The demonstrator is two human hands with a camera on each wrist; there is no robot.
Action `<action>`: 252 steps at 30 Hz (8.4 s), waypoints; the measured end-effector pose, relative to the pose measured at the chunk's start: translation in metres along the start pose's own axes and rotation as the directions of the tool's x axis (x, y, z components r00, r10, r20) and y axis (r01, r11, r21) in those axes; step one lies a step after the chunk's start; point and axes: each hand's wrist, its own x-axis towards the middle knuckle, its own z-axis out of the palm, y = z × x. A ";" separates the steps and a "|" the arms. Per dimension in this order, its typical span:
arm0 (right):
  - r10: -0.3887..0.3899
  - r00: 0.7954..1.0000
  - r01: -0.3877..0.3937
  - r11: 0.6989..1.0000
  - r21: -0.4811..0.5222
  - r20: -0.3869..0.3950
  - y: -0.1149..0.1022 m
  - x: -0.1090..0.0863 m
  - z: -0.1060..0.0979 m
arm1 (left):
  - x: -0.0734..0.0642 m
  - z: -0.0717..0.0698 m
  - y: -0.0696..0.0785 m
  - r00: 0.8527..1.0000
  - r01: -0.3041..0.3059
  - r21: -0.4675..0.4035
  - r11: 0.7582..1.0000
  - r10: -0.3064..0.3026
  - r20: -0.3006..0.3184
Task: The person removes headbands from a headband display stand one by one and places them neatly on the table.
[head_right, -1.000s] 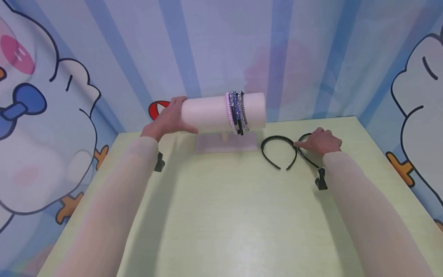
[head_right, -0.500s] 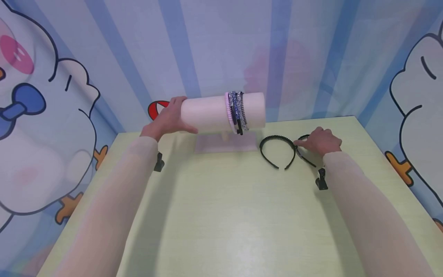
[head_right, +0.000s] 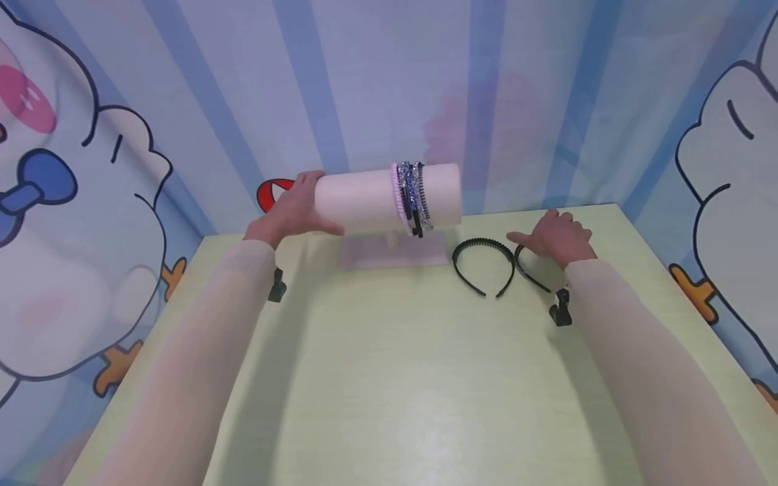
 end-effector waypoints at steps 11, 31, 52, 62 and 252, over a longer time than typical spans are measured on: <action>-0.051 0.997 0.052 0.998 0.019 -0.062 -0.029 -0.007 -0.023 | -0.001 0.000 0.003 1.000 0.010 -0.003 1.000 -0.010 -0.001; -0.183 0.983 0.184 0.962 0.202 -0.025 -0.052 -0.015 -0.051 | 0.002 -0.002 0.003 1.000 0.012 -0.006 1.000 -0.012 -0.002; -0.494 0.847 0.528 0.825 0.202 -0.197 -0.089 -0.015 -0.046 | -0.004 0.002 0.001 0.999 0.034 -0.014 0.999 -0.034 0.009; -0.556 0.803 0.591 0.789 0.167 -0.217 -0.106 -0.014 -0.050 | -0.001 0.000 0.005 1.000 0.027 0.007 1.000 -0.027 0.001; -0.658 0.690 0.591 0.753 -0.289 -0.303 -0.114 0.010 -0.031 | -0.002 0.001 0.007 1.000 0.013 -0.047 0.999 -0.014 -0.012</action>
